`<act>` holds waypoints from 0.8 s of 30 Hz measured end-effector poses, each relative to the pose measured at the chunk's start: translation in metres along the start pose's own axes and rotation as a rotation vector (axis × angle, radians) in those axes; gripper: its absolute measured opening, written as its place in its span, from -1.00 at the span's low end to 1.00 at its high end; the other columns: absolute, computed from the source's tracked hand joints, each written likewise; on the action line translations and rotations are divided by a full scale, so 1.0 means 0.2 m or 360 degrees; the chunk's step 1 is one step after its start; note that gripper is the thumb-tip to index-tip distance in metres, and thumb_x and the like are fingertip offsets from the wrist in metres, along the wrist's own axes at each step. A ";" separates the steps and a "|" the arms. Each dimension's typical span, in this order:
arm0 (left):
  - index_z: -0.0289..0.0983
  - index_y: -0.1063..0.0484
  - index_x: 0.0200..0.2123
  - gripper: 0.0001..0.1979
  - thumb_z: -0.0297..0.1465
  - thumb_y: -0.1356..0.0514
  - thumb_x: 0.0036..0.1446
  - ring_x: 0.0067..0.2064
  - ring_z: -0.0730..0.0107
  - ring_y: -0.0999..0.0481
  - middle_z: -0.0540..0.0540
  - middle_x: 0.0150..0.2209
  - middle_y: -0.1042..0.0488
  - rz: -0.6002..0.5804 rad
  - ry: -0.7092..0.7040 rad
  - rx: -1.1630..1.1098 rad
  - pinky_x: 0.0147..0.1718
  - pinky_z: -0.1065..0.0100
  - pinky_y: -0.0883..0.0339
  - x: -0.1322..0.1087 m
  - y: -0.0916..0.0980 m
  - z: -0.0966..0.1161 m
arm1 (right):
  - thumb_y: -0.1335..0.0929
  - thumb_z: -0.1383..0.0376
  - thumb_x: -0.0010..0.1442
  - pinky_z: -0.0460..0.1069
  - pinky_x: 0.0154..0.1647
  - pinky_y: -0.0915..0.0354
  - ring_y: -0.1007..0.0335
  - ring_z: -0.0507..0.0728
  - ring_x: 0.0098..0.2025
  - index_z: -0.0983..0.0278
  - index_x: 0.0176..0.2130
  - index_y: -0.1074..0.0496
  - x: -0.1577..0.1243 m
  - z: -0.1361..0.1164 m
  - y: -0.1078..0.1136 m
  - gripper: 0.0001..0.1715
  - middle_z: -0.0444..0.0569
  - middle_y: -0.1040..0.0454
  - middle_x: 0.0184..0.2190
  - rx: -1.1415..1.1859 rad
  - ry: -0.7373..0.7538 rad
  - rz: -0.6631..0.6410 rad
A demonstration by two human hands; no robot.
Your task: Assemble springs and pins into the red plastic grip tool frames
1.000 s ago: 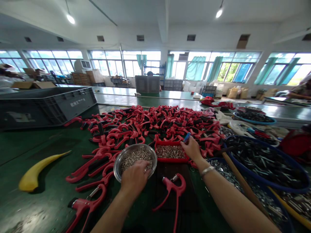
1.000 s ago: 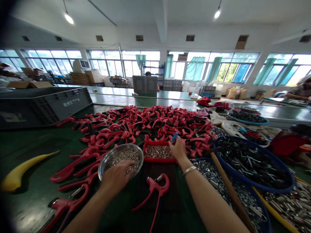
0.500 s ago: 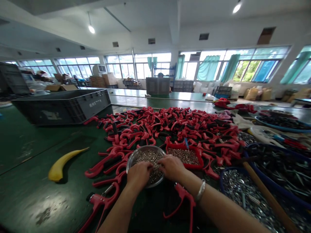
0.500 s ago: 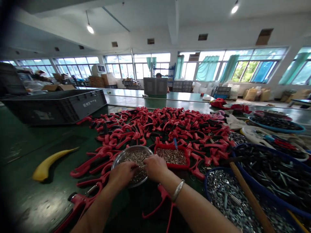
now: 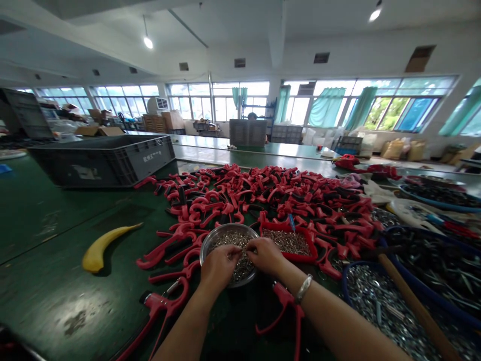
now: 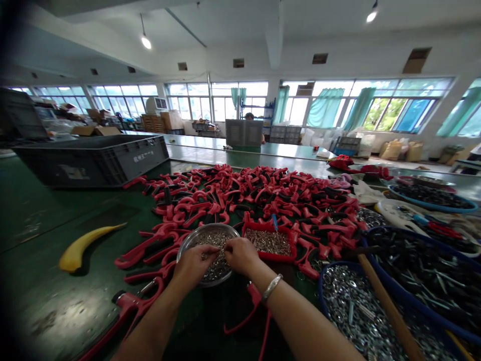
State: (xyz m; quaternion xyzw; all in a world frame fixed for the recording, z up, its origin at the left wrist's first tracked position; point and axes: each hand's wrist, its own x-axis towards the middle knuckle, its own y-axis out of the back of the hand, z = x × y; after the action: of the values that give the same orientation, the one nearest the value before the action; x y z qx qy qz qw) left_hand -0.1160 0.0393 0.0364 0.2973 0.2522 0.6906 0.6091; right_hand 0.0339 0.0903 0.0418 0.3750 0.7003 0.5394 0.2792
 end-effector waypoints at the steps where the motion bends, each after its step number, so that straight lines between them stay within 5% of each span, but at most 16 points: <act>1: -0.17 -0.50 -0.28 -0.79 -0.30 -0.11 0.04 -0.20 0.34 -0.48 0.02 -0.27 -0.54 0.0002 -0.0008 -0.0026 -0.23 0.42 -0.27 0.00 0.00 0.00 | -0.27 0.23 0.20 0.10 -0.15 -0.29 -0.36 0.09 -0.19 0.30 -0.22 -0.38 0.00 0.00 -0.01 -0.79 -0.06 -0.42 -0.22 0.0026 0.0004 0.0024; 24: -0.17 -0.48 -0.33 -0.79 -0.26 -0.09 0.06 -0.25 0.33 -0.47 0.00 -0.32 -0.53 0.0031 -0.0090 -0.0062 -0.26 0.38 -0.26 -0.03 -0.03 0.02 | -0.34 0.24 0.13 0.00 -0.33 -0.35 -0.40 0.02 -0.39 0.36 -0.36 -0.40 -0.01 0.08 -0.06 -0.81 -0.15 -0.45 -0.43 0.0950 0.0062 0.0174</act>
State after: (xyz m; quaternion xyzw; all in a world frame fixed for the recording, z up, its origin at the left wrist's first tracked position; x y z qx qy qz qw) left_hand -0.1086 0.0345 0.0343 0.3073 0.2185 0.6926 0.6149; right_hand 0.0463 0.0955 0.0259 0.4671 0.8119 0.3311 0.1138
